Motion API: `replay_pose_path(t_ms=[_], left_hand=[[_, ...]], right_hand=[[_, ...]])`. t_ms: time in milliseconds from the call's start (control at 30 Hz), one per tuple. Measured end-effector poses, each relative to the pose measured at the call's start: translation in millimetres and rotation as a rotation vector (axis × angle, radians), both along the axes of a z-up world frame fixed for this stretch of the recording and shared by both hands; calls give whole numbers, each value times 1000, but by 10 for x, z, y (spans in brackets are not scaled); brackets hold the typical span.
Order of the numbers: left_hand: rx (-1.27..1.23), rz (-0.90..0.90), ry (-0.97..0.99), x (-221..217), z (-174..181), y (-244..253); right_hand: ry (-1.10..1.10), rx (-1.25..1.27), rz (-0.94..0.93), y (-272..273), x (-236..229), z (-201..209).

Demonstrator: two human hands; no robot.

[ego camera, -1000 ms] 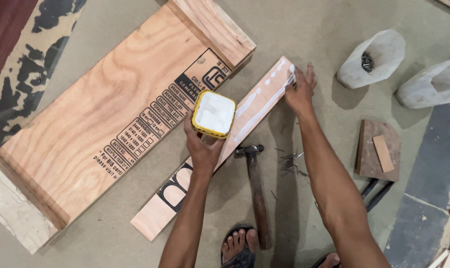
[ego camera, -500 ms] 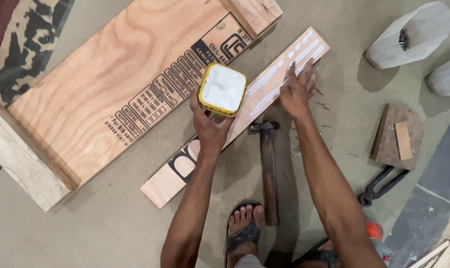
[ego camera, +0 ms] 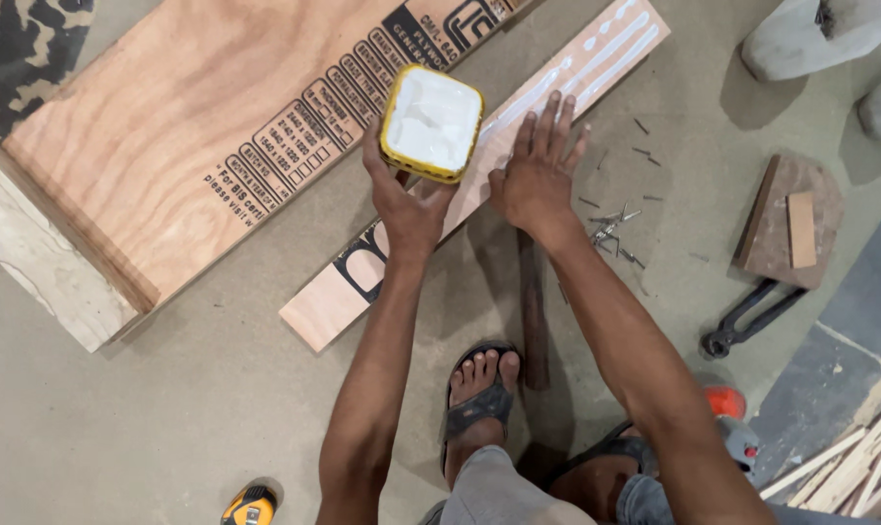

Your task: The person hammers nails into a thin wooden strip, applies white adhesive to the strip and a larger plywood board, then joins the pieces and hammers the nails to secure the assembly.

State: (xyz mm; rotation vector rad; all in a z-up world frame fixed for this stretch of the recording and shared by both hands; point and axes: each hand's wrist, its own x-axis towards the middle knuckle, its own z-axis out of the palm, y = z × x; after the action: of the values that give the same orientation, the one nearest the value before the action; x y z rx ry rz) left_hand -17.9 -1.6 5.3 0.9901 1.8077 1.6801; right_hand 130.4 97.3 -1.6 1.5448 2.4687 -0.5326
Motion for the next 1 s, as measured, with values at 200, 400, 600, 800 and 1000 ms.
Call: replay_pose_path(t_ms=[200,400,600,800,1000], left_hand=[[8,63,1,-100,77,-121],[-3,210,45,-209,281,-282],[21,201,31,-293,414,-398],[-16,173,136,-265,302,-363],[-85,-23,245,-82,141,-179]], right_hand=[[-29,178,226,-222,8,175],[-9,-79,645,-427,-361,283],[-48,-16,858,-374,-523,96],[-88,55,841,190,-199,69],[159,60,522,391,268,700]])
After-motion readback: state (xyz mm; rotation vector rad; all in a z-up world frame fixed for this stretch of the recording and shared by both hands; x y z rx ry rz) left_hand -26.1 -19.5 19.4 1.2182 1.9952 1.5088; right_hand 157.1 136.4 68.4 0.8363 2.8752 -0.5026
